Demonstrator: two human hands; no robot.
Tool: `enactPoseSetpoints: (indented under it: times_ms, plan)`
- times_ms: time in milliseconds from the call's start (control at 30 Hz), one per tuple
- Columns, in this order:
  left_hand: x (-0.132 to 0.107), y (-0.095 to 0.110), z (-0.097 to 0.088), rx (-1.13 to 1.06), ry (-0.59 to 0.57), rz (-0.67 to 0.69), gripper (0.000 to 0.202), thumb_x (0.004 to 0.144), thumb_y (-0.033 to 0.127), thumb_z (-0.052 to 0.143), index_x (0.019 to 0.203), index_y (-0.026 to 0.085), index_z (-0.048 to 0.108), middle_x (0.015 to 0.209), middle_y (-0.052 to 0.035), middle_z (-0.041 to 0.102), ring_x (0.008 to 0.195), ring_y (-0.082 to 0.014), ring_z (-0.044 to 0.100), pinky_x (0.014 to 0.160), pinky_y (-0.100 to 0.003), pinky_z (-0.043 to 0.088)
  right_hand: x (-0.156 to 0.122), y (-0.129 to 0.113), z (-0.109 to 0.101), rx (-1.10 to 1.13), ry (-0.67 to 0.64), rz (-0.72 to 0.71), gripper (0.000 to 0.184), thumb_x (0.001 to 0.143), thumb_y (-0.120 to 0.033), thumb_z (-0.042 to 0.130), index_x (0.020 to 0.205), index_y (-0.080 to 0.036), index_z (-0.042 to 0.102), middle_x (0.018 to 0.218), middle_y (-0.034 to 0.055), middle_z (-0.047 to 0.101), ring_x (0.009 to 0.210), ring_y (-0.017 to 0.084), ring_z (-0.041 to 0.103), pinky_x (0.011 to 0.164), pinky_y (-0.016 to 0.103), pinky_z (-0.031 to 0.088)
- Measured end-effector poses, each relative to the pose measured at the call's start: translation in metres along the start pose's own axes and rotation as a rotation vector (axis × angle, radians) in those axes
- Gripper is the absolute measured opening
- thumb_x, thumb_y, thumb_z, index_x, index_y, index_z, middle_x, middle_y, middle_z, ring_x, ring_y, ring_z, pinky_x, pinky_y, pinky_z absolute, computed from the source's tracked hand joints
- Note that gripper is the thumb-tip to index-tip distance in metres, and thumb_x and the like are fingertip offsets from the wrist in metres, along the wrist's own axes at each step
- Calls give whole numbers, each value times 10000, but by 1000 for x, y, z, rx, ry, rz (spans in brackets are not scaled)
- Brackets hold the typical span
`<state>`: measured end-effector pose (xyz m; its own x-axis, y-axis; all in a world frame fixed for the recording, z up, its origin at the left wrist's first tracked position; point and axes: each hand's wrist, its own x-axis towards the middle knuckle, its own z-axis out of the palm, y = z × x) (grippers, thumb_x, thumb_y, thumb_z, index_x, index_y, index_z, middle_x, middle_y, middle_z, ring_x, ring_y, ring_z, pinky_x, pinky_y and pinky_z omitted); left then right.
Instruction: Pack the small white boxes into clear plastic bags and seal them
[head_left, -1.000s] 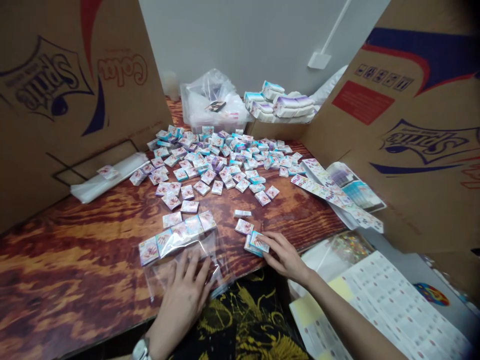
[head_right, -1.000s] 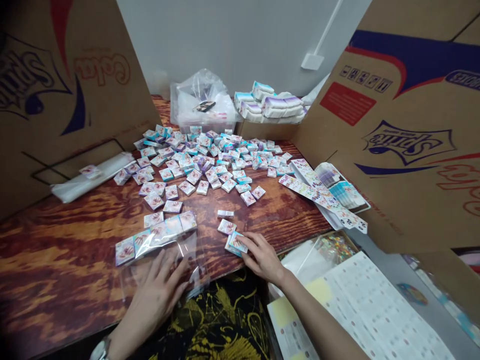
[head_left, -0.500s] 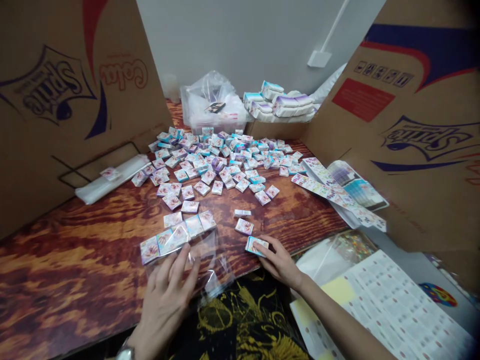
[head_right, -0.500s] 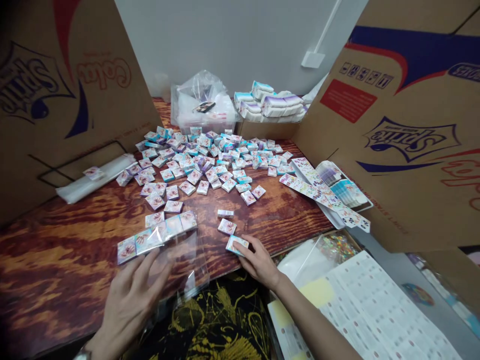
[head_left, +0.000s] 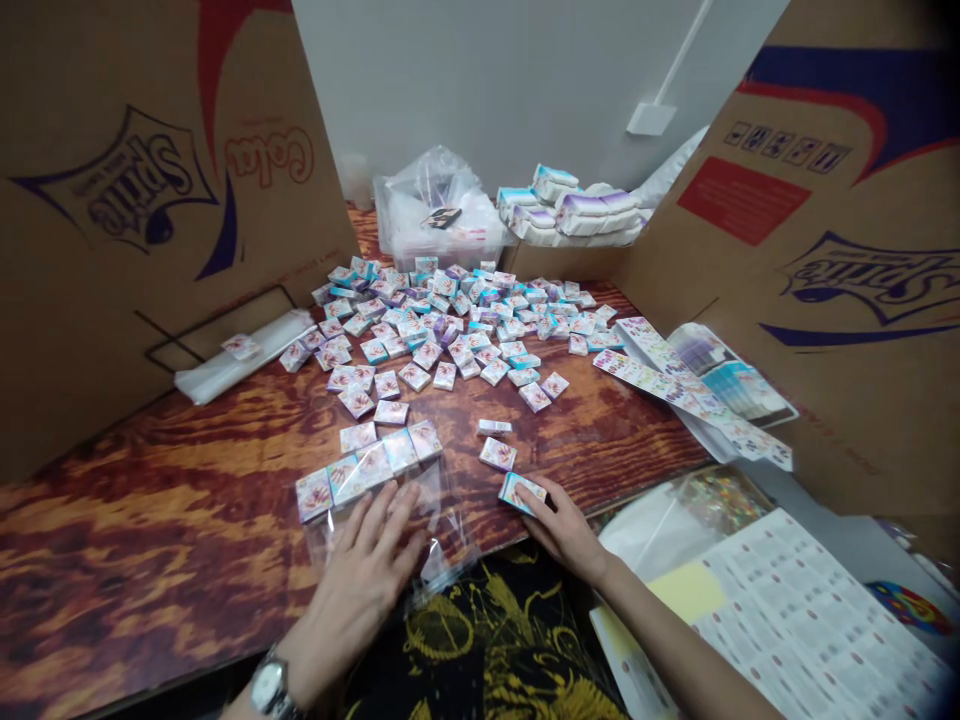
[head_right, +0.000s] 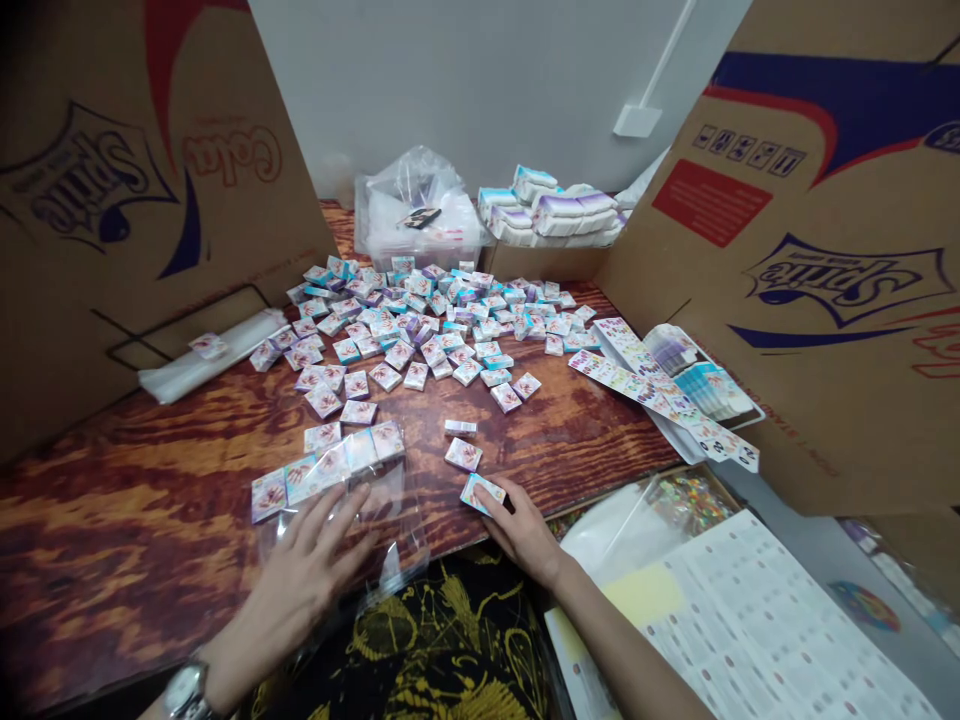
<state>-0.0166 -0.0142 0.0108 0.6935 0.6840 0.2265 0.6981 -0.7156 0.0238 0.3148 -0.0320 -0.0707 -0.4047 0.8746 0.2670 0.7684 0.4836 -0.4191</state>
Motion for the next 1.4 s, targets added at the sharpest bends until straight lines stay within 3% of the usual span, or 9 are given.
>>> enactPoseSetpoints:
  times_ms: [133,300,533,667,767,900,1000,1133,1400]
  plan:
    - [1,6,0,32,30,-14,399,823,221,564,1220,208,522,1429,-161,352,1365,-352,170,1053,-515,267,1,3,3,-23,17,-5,566,903,-222,481,1423,-308,274,1325,135,380,1203,251,437,947,410,448]
    - [6,9,3,54,33,-53,320,787,243,615,1104,206,586,1485,-138,258,1369,-365,154,1060,-534,251,7,-4,-4,-21,58,-29,564,903,-173,467,1425,-276,280,1262,140,414,1145,243,468,906,397,467]
    - [11,-3,9,161,-79,-4,315,844,272,535,1140,182,591,1453,-153,329,1362,-370,189,1054,-559,218,28,-89,-42,172,28,-173,581,858,-140,505,1405,-199,316,1250,163,407,1150,231,461,915,334,454]
    - [20,-13,5,193,-100,-13,406,863,222,492,1264,161,510,1412,-126,408,1345,-349,240,1049,-526,267,45,-126,-23,238,-120,-282,577,791,-155,540,1348,-149,391,1116,140,491,980,195,534,820,277,490]
    - [27,-16,1,185,-114,-33,405,869,174,457,1269,138,503,1398,-124,428,1318,-326,299,1038,-492,310,60,-139,1,62,-210,-209,613,760,-145,551,1351,-151,391,1102,151,512,963,220,529,805,324,498]
    - [34,-15,-4,172,-155,-48,498,856,92,418,1353,111,386,1382,-148,439,1234,-296,411,944,-422,428,73,-152,17,-261,-136,-20,575,770,-100,529,1332,-136,412,1160,195,512,967,255,524,761,357,517]
    - [40,-18,-6,138,-163,-21,544,846,70,423,1380,104,326,1397,-152,414,1192,-272,442,908,-373,464,73,-163,19,-358,-87,-64,508,781,-113,527,1284,-117,459,1170,210,519,929,258,536,703,340,533]
    - [50,-27,-12,103,-159,19,563,822,41,439,1371,111,330,1399,-154,407,1178,-267,445,907,-369,475,75,-167,19,-417,-95,-123,512,803,-102,497,1311,-118,433,1147,196,547,865,232,555,661,314,544]
    - [70,-19,-21,67,-157,83,488,843,46,409,1328,91,384,1390,-176,418,1180,-256,469,873,-354,508,99,-133,27,-564,-84,175,501,789,-72,482,1290,-87,465,1249,233,497,897,247,574,624,311,569]
